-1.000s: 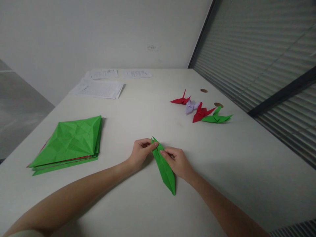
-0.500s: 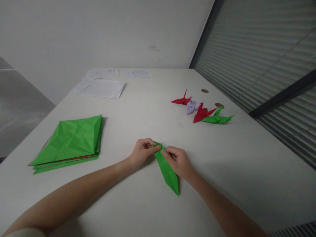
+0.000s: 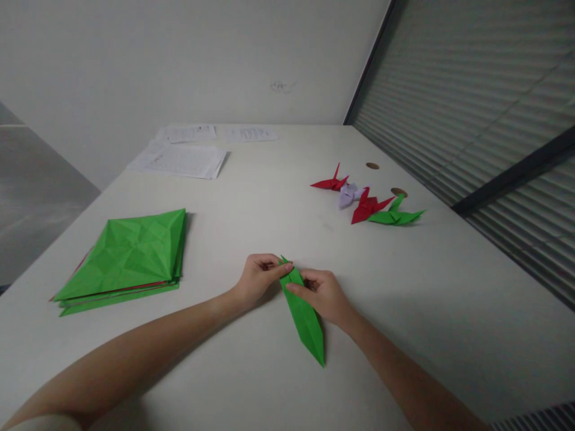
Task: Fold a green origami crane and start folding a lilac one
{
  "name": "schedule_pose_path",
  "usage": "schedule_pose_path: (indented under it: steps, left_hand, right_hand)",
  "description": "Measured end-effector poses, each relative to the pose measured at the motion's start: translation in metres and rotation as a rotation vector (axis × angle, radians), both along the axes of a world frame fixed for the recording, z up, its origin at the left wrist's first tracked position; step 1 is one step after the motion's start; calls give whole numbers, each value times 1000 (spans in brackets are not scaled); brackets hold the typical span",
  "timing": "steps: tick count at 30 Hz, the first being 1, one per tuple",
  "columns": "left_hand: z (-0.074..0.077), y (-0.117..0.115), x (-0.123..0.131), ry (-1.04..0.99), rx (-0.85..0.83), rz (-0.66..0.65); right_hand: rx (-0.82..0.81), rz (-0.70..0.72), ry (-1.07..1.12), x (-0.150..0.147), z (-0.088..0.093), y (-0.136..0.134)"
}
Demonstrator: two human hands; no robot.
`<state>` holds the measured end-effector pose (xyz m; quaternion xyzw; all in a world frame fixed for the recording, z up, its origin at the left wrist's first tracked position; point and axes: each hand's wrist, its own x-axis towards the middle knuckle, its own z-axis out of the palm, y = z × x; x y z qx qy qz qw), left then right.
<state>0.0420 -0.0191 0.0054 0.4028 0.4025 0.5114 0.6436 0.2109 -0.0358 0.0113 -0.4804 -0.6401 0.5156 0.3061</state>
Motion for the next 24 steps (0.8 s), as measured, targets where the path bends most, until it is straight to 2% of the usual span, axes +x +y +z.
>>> schedule_pose_path:
  steps: [4, 14, 16, 18, 21, 24]
  left_hand:
    - [1, -1, 0, -25, -10, -7]
    - [-3, 1, -1, -36, -9, -5]
    - [0, -1, 1, -76, -28, -46]
    - [3, -3, 2, -94, -55, -141]
    - [4, -7, 3, -28, -80, -283]
    - [1, -9, 3, 33, -77, -283]
  right_hand:
    - [-50, 15, 12, 3, -2, 2]
    - [-18, 24, 23, 4, -4, 2]
    - [5, -6, 55, 4, -4, 4]
    - [20, -54, 85, 4, -4, 5]
    - [31, -167, 94, 5, -3, 7]
    - [35, -247, 120, 4, -3, 6]
